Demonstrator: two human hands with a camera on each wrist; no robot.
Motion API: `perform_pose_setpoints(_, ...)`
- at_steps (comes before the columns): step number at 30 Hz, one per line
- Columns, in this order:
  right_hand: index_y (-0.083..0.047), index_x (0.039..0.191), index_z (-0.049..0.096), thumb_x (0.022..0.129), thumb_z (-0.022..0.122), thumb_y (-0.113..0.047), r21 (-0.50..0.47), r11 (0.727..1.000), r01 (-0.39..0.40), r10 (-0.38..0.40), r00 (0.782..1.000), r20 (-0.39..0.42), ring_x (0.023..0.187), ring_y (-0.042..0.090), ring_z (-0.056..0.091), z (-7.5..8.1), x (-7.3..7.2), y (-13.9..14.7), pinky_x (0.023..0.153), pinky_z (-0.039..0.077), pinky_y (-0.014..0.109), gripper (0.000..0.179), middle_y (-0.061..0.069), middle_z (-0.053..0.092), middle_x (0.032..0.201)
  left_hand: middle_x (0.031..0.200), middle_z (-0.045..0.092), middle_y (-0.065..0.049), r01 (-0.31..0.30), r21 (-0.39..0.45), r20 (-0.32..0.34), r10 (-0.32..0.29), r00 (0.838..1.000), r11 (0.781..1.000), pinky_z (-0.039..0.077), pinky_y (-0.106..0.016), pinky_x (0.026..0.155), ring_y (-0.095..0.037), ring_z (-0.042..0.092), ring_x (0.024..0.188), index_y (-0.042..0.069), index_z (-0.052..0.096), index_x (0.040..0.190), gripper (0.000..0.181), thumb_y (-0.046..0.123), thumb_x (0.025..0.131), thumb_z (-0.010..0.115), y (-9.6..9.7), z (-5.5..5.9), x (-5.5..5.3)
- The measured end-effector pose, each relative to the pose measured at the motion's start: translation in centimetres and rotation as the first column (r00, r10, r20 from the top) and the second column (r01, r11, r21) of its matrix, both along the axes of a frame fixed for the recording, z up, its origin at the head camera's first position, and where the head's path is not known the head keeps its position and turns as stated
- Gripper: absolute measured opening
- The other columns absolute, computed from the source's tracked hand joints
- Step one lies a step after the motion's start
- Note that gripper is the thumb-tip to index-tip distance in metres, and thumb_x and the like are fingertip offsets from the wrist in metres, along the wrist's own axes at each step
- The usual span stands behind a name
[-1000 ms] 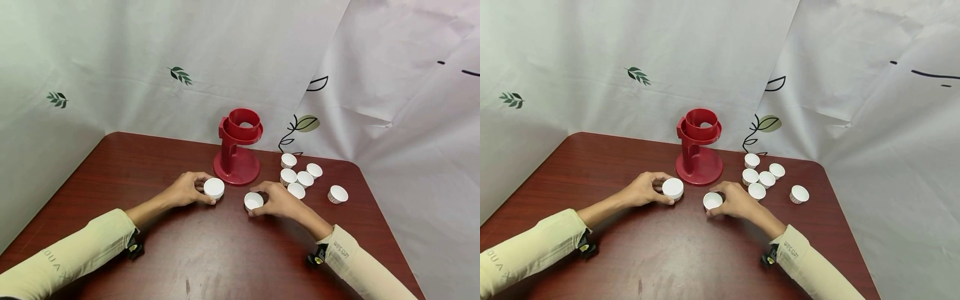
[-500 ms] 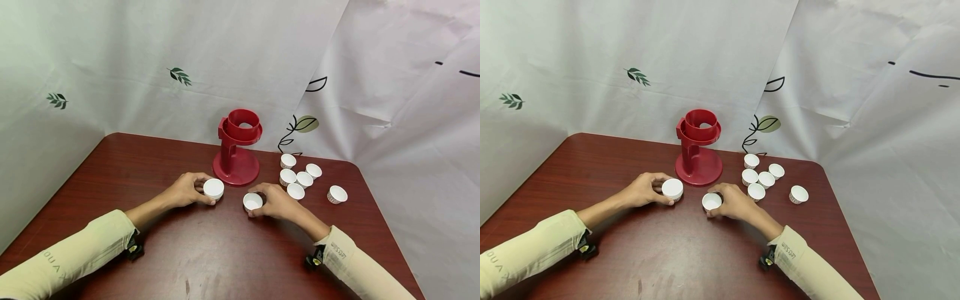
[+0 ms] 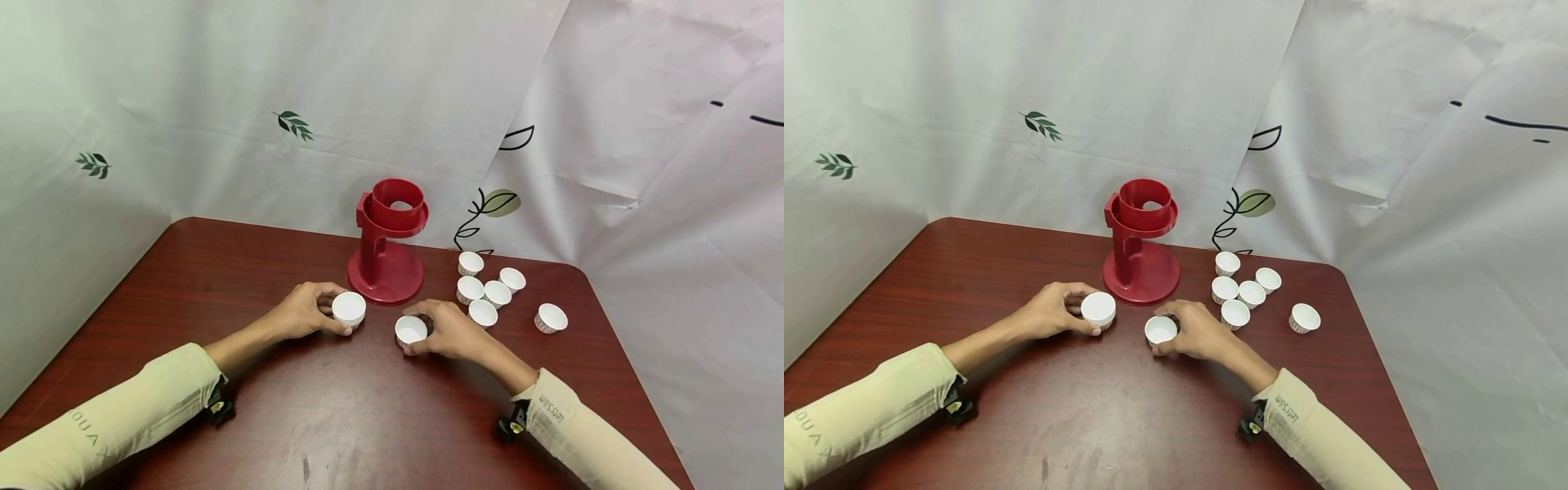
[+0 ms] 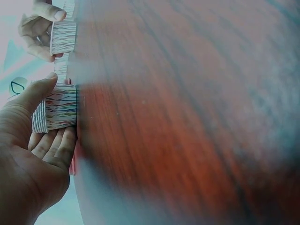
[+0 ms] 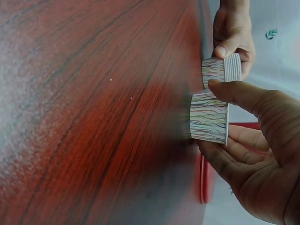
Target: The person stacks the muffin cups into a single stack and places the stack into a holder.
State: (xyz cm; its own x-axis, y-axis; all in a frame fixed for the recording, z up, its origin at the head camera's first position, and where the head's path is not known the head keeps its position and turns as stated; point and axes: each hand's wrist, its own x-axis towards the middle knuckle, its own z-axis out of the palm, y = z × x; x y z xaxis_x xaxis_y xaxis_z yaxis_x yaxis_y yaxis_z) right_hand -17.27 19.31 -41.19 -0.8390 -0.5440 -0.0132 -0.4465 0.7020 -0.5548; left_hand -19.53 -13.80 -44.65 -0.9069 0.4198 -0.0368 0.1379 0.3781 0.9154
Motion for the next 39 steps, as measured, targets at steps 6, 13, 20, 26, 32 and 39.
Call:
perform_pose_setpoints(6, -0.007, 0.136, 0.079, 0.08, 0.103, -0.027, -0.006, 1.0, 0.004, -0.004, 1.0, -0.003, 0.124, 0.021, 0.076, 0.0, -0.1, -0.1, 0.107, 0.062, 0.042, 0.065, 0.004, 0.082, 0.133, 0.123, 0.082, -0.015, 0.0, -0.002, -0.006, 0.0, 1.0, 1.0, 0.066, -0.028, 0.1, -0.02, 0.079, 0.113, -0.002, 0.076, 0.132, 0.06, 0.008, 0.08, 0.103, 0.0, 0.0, 0.0)
perform_pose_setpoints(13, -0.007, 0.134, 0.08, 0.08, 0.103, -0.026, -0.022, 1.0, 0.001, -0.001, 1.0, 0.002, 0.122, 0.02, 0.076, 0.2, -0.3, -0.5, 0.106, 0.062, 0.041, 0.062, 0.003, 0.083, 0.131, 0.123, 0.082, -0.015, 0.001, 0.002, -0.006, -0.001, 1.0, 1.0, 0.066, -0.027, 0.1, -0.02, 0.079, 0.112, -0.002, 0.076, 0.132, 0.06, 0.007, 0.079, 0.103, 0.0, 0.0, 0.0)
perform_pose_setpoints(20, -0.008, 0.135, 0.08, 0.081, 0.102, -0.026, -0.022, 1.0, -0.01, 0.01, 1.0, -0.006, 0.119, 0.019, 0.075, 0.6, -0.4, -0.9, 0.105, 0.061, 0.04, 0.061, 0.002, 0.083, 0.13, 0.123, 0.081, -0.015, 0.007, 0.008, -0.006, -0.007, 1.0, 1.0, 0.066, -0.026, 0.098, -0.019, 0.079, 0.111, -0.002, 0.076, 0.133, 0.06, 0.007, 0.079, 0.103, -0.1, 0.0, 0.0)
perform_pose_setpoints(26, -0.008, 0.135, 0.079, 0.081, 0.102, -0.026, -0.023, 1.0, -0.016, 0.016, 1.0, -0.011, 0.119, 0.02, 0.075, 0.9, -0.7, -1.3, 0.105, 0.061, 0.041, 0.061, 0.002, 0.083, 0.131, 0.122, 0.082, -0.015, 0.007, 0.005, -0.014, -0.007, 1.0, 1.0, 0.066, -0.026, 0.098, -0.019, 0.078, 0.11, -0.002, 0.076, 0.132, 0.06, 0.007, 0.079, 0.103, 0.0, 0.1, 0.0)
perform_pose_setpoints(32, -0.008, 0.135, 0.079, 0.082, 0.101, -0.026, -0.032, 0.999, -0.014, 0.014, 1.0, -0.007, 0.121, 0.022, 0.074, 1.4, -0.8, -1.9, 0.107, 0.061, 0.043, 0.06, 0.003, 0.082, 0.132, 0.122, 0.082, -0.015, 0.011, -0.005, -0.028, -0.012, 1.0, 1.0, 0.066, -0.027, 0.099, -0.019, 0.079, 0.111, -0.001, 0.076, 0.132, 0.06, 0.008, 0.08, 0.103, 0.0, 0.1, 0.0)
perform_pose_setpoints(39, -0.007, 0.137, 0.079, 0.085, 0.1, -0.027, -0.037, 0.998, -0.058, 0.057, 0.998, -0.014, 0.119, 0.022, 0.074, 1.6, -0.8, -2.5, 0.105, 0.06, 0.04, 0.059, 0.004, 0.082, 0.132, 0.123, 0.081, -0.016, 0.011, 0.008, -0.023, -0.011, 1.0, 1.0, 0.066, -0.027, 0.099, -0.019, 0.079, 0.111, -0.001, 0.076, 0.132, 0.059, 0.008, 0.08, 0.103, 0.0, 0.0, 0.1)
